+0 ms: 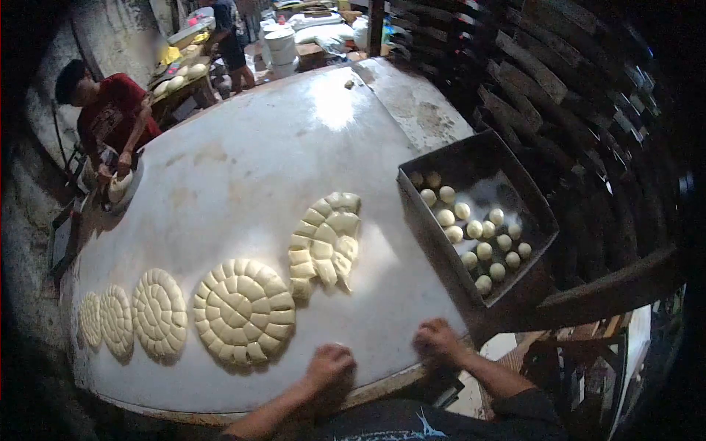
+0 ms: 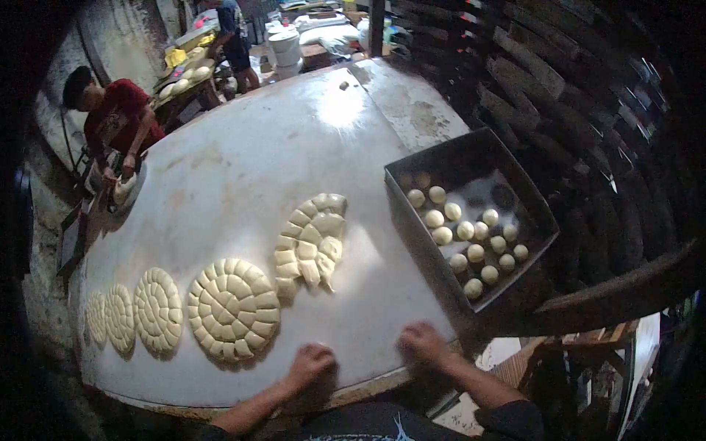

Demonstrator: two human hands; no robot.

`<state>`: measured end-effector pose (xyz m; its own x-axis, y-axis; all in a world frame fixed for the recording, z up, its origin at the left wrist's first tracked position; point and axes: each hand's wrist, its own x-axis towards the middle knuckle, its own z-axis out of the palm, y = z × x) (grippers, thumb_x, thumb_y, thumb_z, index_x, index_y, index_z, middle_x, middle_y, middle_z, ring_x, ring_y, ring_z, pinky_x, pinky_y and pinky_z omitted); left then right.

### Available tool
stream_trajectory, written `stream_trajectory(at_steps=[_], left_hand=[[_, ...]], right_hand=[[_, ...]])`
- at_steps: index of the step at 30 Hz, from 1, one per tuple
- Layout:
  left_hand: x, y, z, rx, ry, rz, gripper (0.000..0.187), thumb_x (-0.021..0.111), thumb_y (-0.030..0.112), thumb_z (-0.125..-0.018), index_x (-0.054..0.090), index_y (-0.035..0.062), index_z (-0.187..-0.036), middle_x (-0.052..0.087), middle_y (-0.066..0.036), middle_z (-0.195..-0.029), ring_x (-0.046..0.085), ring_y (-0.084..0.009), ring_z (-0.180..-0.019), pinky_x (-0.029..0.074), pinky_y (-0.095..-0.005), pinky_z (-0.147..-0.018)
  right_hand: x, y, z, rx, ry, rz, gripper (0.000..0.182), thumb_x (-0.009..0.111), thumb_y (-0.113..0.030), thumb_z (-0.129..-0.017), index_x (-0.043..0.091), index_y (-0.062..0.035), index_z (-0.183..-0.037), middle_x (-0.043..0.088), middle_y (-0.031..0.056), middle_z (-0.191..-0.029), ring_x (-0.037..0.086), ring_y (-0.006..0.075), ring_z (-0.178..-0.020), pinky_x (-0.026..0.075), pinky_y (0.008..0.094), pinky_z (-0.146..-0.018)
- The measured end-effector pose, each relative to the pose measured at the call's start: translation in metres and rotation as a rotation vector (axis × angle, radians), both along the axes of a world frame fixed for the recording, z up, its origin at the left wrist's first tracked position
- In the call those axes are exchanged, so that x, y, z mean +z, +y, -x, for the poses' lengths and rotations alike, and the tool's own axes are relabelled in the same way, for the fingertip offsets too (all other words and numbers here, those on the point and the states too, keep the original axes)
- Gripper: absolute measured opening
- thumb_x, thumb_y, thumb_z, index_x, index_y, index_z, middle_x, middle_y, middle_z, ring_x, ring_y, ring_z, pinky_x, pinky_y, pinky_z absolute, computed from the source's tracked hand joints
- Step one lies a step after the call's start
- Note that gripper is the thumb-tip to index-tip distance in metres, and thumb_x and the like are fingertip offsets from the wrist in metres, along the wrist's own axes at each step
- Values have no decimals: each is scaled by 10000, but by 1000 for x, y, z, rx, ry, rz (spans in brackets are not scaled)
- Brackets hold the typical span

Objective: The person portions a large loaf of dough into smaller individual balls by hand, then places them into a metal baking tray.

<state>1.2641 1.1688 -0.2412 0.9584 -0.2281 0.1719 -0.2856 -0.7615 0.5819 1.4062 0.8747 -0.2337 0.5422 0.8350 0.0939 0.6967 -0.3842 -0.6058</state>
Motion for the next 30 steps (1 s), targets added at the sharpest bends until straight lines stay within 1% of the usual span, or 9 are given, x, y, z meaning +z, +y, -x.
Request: stream_trajectory(at_steps=[3, 9, 11, 12, 13, 14, 20, 23, 30], left_hand=[[38, -6, -50, 350, -7, -55, 193, 627, 153, -761, 541, 58, -905, 515, -115, -998, 444, -261, -991, 389, -413, -806], [9, -46, -36, 125, -368, 145, 162, 641, 157, -693, 538, 32, -693, 560, -152, -780, 530, -344, -736, 450, -457, -664], [24, 1, -18, 301, 453, 591, 156, 638, 151, -688, 538, 34, -710, 557, -153, -792, 538, -348, -772, 443, -468, -658], [33, 9, -30, 367, 23, -129, 177, 645, 185, -693, 550, 40, -730, 552, -149, -782, 534, -345, -841, 432, -456, -729], [33, 7, -52, 527, -166, -127, 210, 660, 219, -693, 553, 45, -741, 540, -147, -787, 533, -345, -835, 423, -446, -755], [-51, -2, -71, 384, -93, 620, 220, 664, 243, -699, 555, 56, -740, 539, -137, -816, 530, -342, -813, 421, -443, -732], [-17, -31, -26, 115, -453, -66, 265, 695, 292, -661, 571, 99, -793, 543, -76, -854, 534, -267, -852, 414, -431, -737], [24, -10, -40, 345, 29, -285, 315, 709, 328, -653, 588, 108, -845, 541, -74, -863, 521, -256, -884, 406, -422, -746], [6, -60, -26, 545, -238, -362, 206, 658, 249, -735, 584, 86, -837, 522, -130, -888, 493, -289, -874, 402, -442, -746]], right_hand=[[-8, 34, -49, -434, -172, -141, 133, 563, -190, -802, 560, -61, -769, 574, 143, -871, 537, 303, -852, 430, 439, -739], [-25, 26, 7, -3, -195, -238, 74, 612, -105, -737, 576, -85, -800, 576, 98, -864, 534, 289, -790, 387, 416, -782], [-18, -9, -23, -72, -163, 11, 84, 595, -87, -741, 583, -80, -824, 574, 107, -861, 529, 299, -822, 386, 424, -799], [-8, -10, -41, -152, -53, 235, 95, 580, -79, -751, 589, -78, -845, 570, 119, -877, 525, 306, -856, 387, 426, -813], [-2, 9, -42, -140, -44, 236, 95, 580, -79, -751, 589, -78, -845, 570, 119, -877, 525, 306, -856, 387, 426, -813], [1, 41, -43, -298, -169, 13, 123, 597, -89, -732, 587, -80, -854, 572, 123, -867, 524, 312, -845, 396, 428, -777], [-4, -17, -2, -137, -223, -65, 159, 609, -147, -745, 568, -68, -876, 559, 123, -896, 525, 321, -886, 405, 430, -812], [-72, -30, -16, -417, -446, -137, 233, 650, -158, -725, 531, -52, -895, 524, 131, -881, 494, 341, -877, 413, 461, -798], [105, -46, -33, -129, 324, 349, 358, 603, -163, -806, 459, -24, -1104, 493, 158, -1082, 514, 285, -998, 425, 390, -868]])
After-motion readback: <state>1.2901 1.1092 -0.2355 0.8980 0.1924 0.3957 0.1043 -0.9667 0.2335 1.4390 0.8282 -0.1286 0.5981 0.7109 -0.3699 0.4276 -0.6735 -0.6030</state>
